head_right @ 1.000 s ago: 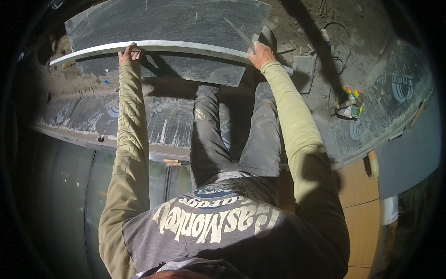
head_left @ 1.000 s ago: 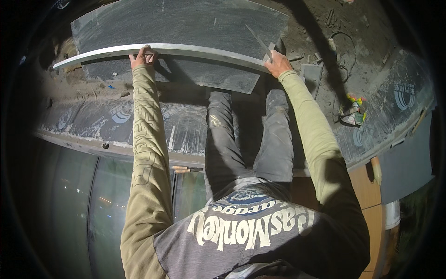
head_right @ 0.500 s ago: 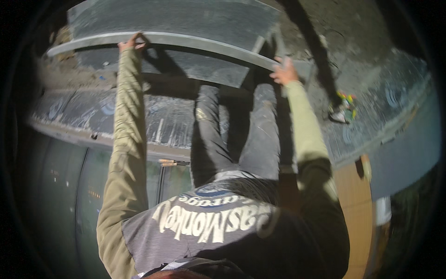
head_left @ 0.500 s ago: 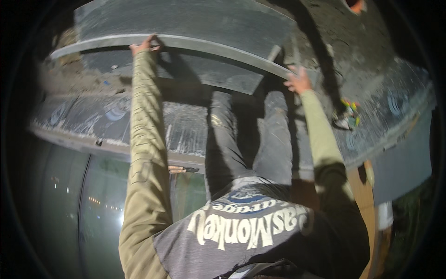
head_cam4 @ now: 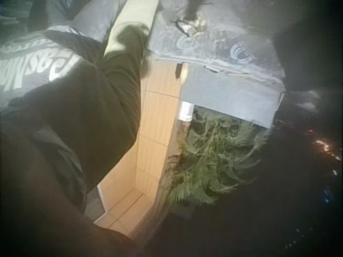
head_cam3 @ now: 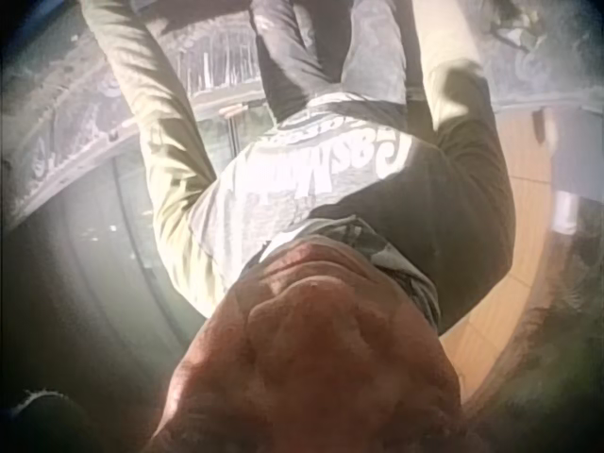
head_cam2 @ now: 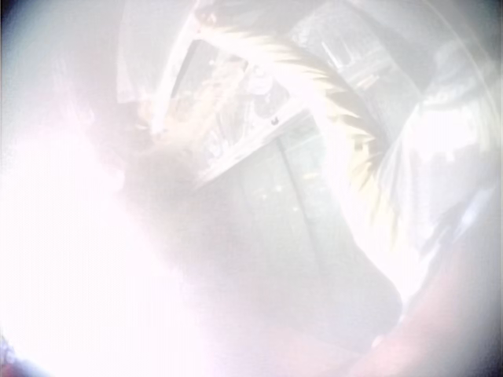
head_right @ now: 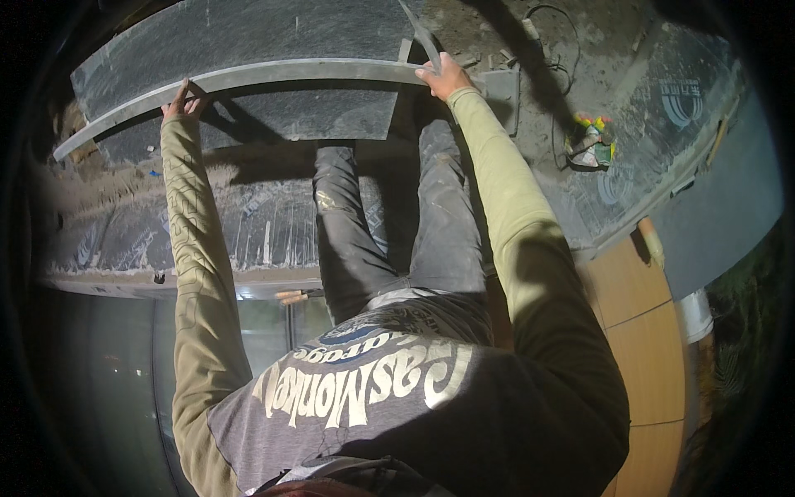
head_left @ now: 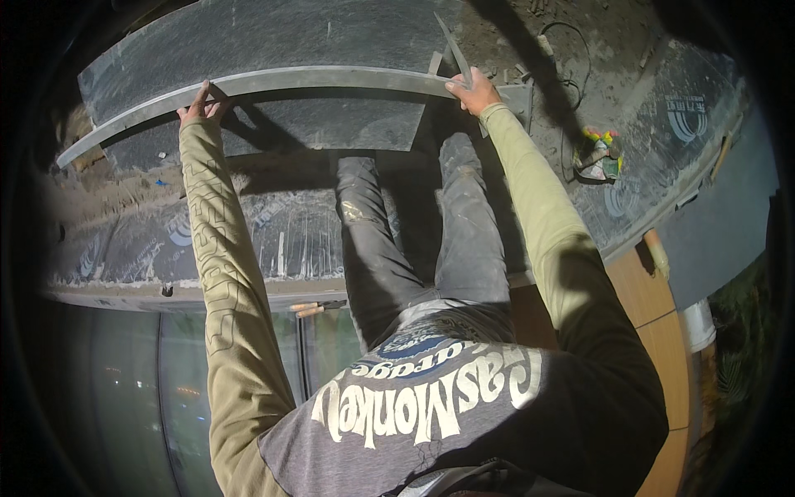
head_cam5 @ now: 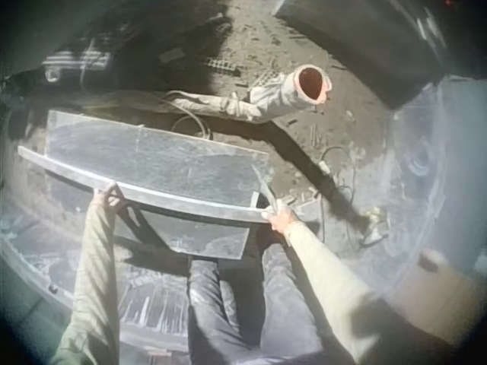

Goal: The person measures and marks a large rectangular tile using a straight metal bar and a marker, then uses an angle grinder to cut the tile along the marked line. The person handles the tile and tools repeatedly to align and cut the material.

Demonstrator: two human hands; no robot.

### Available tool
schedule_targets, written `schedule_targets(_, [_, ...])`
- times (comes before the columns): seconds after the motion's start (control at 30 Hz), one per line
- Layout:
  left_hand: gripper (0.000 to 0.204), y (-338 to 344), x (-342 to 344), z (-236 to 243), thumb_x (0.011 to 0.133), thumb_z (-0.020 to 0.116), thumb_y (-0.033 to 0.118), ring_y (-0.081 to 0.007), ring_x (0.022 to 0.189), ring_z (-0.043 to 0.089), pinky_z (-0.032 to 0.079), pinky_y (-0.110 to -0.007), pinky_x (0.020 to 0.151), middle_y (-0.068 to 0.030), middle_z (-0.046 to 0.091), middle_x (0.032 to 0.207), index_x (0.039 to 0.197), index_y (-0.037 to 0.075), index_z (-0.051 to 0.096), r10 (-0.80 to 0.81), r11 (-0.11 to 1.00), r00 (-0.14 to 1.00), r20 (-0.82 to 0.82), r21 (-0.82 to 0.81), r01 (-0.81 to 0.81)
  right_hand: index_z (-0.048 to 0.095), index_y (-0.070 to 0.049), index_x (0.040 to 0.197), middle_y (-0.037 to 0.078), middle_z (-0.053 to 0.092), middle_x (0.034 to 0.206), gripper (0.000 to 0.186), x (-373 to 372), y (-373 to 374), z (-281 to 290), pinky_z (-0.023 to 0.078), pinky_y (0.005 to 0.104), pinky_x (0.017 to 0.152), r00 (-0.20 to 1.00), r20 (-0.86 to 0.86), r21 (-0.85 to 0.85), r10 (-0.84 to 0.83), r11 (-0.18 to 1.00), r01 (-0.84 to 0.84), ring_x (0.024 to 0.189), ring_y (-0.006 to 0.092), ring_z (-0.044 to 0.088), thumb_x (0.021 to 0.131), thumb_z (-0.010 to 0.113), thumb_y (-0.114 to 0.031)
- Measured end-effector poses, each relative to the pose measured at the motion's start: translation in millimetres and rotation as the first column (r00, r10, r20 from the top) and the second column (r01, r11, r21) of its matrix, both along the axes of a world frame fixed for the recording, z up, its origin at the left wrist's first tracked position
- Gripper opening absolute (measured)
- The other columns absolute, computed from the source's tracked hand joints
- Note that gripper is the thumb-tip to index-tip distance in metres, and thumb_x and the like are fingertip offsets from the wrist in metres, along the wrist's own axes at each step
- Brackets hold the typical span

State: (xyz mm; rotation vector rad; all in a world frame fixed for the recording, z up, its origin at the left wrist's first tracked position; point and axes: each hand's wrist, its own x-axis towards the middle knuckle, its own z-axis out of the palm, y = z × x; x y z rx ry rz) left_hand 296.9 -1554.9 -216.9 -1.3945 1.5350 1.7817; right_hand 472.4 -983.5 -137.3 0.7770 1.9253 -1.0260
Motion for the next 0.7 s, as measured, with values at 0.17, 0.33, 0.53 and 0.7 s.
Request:
schedule_targets(0.17, [0.144, -50, 7, -31, 0.07, 0.091, 0.003, -0.046, 0.119, 0.061, 0.059, -0.051, 0.093, -0.0383, 0.043, 0.139, 0.156, 0.024, -0.022, -0.176, 0.984, 0.982, -0.063, 0.006, 0.176, 0.061, -0.003, 0.109, 0.008, 0.068, 0.081, 0.042, 0, 0, -8, 0.051, 0.0331, 0.061, 0.999, -0.045, 0.005, -0.003, 1.0, 0.004, 0.058, 0.0154, 0.062, 0.088, 0.075, -0.037])
schedule_targets(0.33, [0.146, -62, 8, -42, 0.069, 0.093, 0.005, -0.044, 0.124, 0.059, 0.059, -0.047, 0.094, -0.037, 0.042, 0.142, 0.156, 0.022, -0.024, -0.219, 0.976, 0.974, -0.055, 0.0, 0.22, 0.059, 0.0, 0.11, 0.012, 0.07, 0.085, 0.046, -3, 1, -10, 0.054, 0.0366, 0.064, 0.999, -0.039, 0.017, 0.031, 0.999, -0.031, 0.059, 0.0183, 0.064, 0.088, 0.074, -0.037])
schedule_targets(0.53, [0.145, -47, 5, -52, 0.068, 0.093, 0.005, -0.0418, 0.122, 0.06, 0.059, -0.044, 0.094, -0.0361, 0.049, 0.135, 0.156, 0.019, -0.021, -0.129, 0.992, 0.992, -0.003, -0.017, 0.128, 0.062, -0.003, 0.109, 0.008, 0.069, 0.085, 0.04, 3, 1, -8, 0.051, 0.0323, 0.061, 0.998, -0.04, 0.023, -0.044, 0.999, 0.045, 0.059, 0.0143, 0.062, 0.09, 0.074, -0.036])
schedule_targets(0.7, [0.142, -81, 11, -54, 0.068, 0.092, 0.002, -0.044, 0.119, 0.061, 0.061, -0.047, 0.09, -0.0367, 0.051, 0.132, 0.157, 0.02, -0.018, -0.331, 0.943, 0.936, -0.117, -0.087, 0.323, 0.063, -0.003, 0.109, 0.007, 0.068, 0.084, 0.038, -2, -3, -6, 0.051, 0.0318, 0.061, 0.999, -0.033, 0.0, -0.031, 1.0, 0.031, 0.059, 0.0145, 0.062, 0.091, 0.073, -0.035])
